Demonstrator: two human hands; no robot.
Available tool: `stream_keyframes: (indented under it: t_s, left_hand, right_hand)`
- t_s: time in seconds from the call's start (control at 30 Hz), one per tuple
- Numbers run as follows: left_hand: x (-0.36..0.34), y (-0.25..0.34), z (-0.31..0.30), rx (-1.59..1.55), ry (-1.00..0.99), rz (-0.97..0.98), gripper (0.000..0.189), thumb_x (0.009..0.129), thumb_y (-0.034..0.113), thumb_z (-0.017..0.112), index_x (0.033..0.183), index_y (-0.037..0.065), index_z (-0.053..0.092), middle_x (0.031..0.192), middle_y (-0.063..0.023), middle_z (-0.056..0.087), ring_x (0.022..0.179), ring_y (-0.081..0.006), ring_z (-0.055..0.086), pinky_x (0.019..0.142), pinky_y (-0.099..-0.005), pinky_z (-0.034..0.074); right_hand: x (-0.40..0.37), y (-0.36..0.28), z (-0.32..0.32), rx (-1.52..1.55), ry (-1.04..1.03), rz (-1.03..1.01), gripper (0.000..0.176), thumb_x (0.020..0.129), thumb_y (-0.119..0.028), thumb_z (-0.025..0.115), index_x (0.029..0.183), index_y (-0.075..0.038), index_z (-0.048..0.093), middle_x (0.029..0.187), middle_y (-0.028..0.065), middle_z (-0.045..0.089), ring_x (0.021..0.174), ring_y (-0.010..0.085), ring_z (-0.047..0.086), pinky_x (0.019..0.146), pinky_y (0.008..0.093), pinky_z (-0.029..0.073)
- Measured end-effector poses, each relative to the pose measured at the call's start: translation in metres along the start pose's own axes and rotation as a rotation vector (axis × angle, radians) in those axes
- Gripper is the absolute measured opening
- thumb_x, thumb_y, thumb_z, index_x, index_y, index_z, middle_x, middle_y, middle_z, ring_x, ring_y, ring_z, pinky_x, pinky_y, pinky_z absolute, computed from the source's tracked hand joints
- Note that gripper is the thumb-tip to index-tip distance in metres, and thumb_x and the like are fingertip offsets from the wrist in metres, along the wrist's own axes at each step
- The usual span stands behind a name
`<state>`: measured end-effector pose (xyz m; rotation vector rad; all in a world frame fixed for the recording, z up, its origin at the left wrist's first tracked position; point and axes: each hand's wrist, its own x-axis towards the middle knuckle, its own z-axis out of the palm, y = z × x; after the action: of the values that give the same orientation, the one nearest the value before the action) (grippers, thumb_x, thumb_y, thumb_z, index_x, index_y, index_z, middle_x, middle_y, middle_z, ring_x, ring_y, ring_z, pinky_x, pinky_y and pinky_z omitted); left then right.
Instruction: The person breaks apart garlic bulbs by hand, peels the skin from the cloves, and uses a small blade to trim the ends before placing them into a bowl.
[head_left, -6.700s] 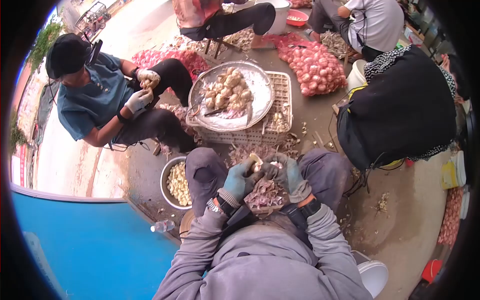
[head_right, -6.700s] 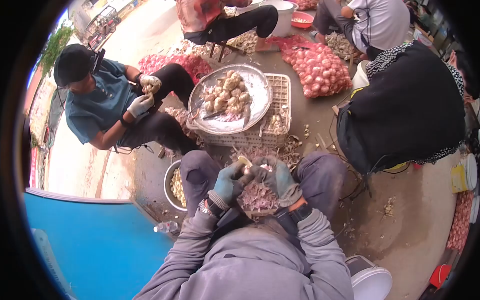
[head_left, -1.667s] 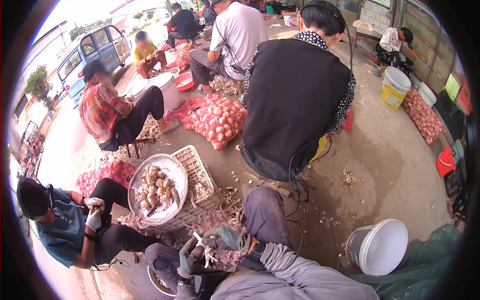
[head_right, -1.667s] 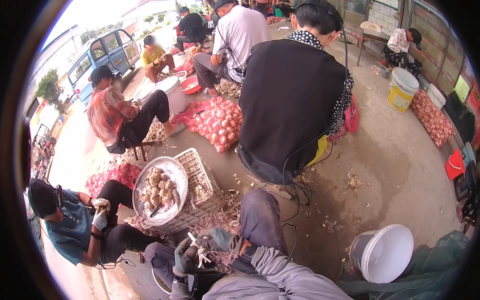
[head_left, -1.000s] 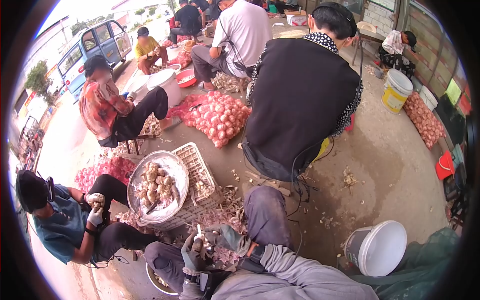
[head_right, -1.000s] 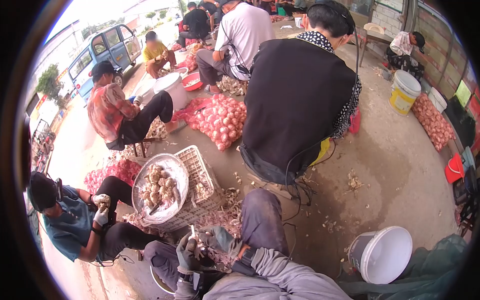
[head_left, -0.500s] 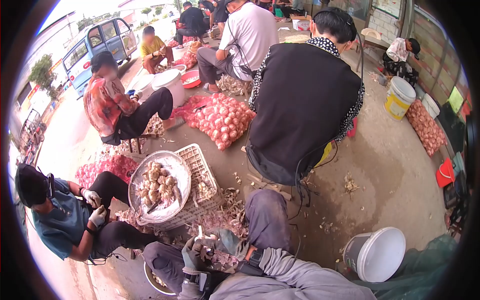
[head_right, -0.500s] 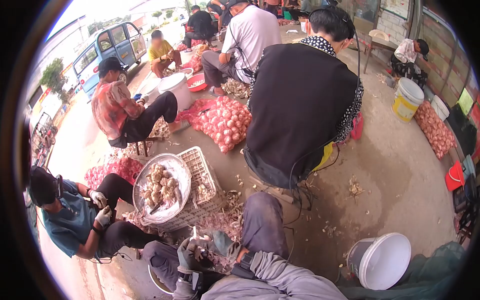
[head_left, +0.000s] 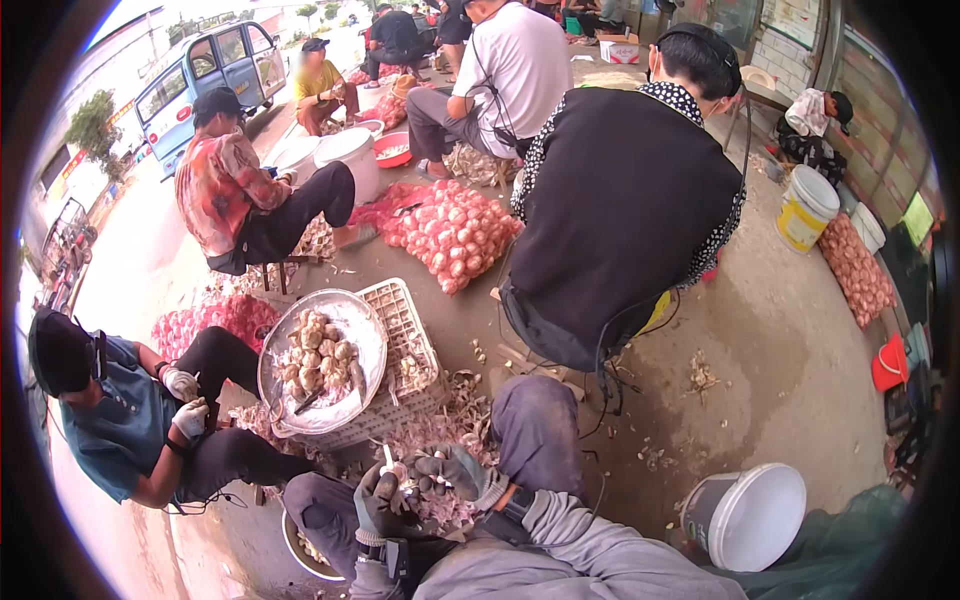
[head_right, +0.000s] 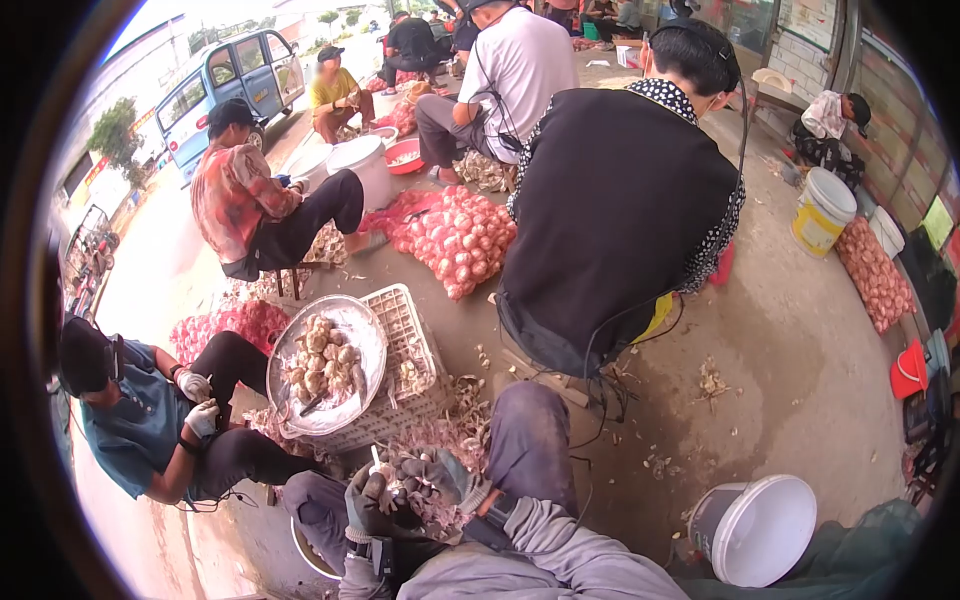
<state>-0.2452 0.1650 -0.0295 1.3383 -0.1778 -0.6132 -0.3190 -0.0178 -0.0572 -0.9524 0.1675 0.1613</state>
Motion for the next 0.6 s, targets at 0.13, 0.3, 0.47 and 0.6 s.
stream_keyframes:
  t_s: [0.13, 0.3, 0.47, 0.6]
  left_hand:
    - [0.0, 0.007, 0.003, -0.06, 0.028, -0.041, 0.048, 0.096, 0.024, 0.069, 0.133, -0.003, 0.059, 0.093, -0.0012, 0.068, 0.069, -0.0062, 0.057, 0.058, -0.0213, 0.045]
    - [-0.008, 0.009, 0.0, -0.119, 0.018, -0.115, 0.048, 0.098, 0.013, 0.061, 0.142, -0.001, 0.052, 0.123, -0.0067, 0.063, 0.109, -0.0157, 0.06, 0.098, -0.0297, 0.047]
    - [-0.003, -0.009, -0.006, -0.228, -0.002, -0.034, 0.047, 0.098, 0.01, 0.059, 0.144, -0.001, 0.051, 0.123, -0.0071, 0.062, 0.106, -0.0139, 0.059, 0.092, -0.0294, 0.051]
    - [-0.002, -0.002, -0.006, -0.065, -0.047, -0.042, 0.047, 0.099, 0.008, 0.058, 0.144, -0.001, 0.05, 0.127, -0.0081, 0.062, 0.108, -0.0149, 0.06, 0.091, -0.0301, 0.051]
  right_hand:
    - [0.009, -0.003, 0.001, 0.408, -0.005, -0.02, 0.045, 0.087, -0.032, 0.079, 0.116, -0.001, 0.064, 0.099, 0.0022, 0.069, 0.072, 0.0091, 0.065, 0.056, 0.021, 0.046]
    - [-0.001, -0.008, -0.001, 0.094, 0.18, -0.042, 0.037, 0.094, -0.029, 0.072, 0.116, 0.0, 0.068, 0.088, 0.0006, 0.069, 0.066, 0.0062, 0.063, 0.053, 0.0188, 0.048]
    - [0.0, -0.017, 0.011, -0.017, 0.182, -0.015, 0.034, 0.096, -0.028, 0.07, 0.116, 0.0, 0.068, 0.086, 0.0004, 0.068, 0.067, 0.0056, 0.063, 0.053, 0.0176, 0.047]
    - [0.008, -0.01, 0.017, -0.1, 0.2, -0.067, 0.023, 0.094, -0.009, 0.069, 0.114, 0.003, 0.068, 0.077, -0.0033, 0.064, 0.061, 0.0051, 0.058, 0.05, 0.0194, 0.042]
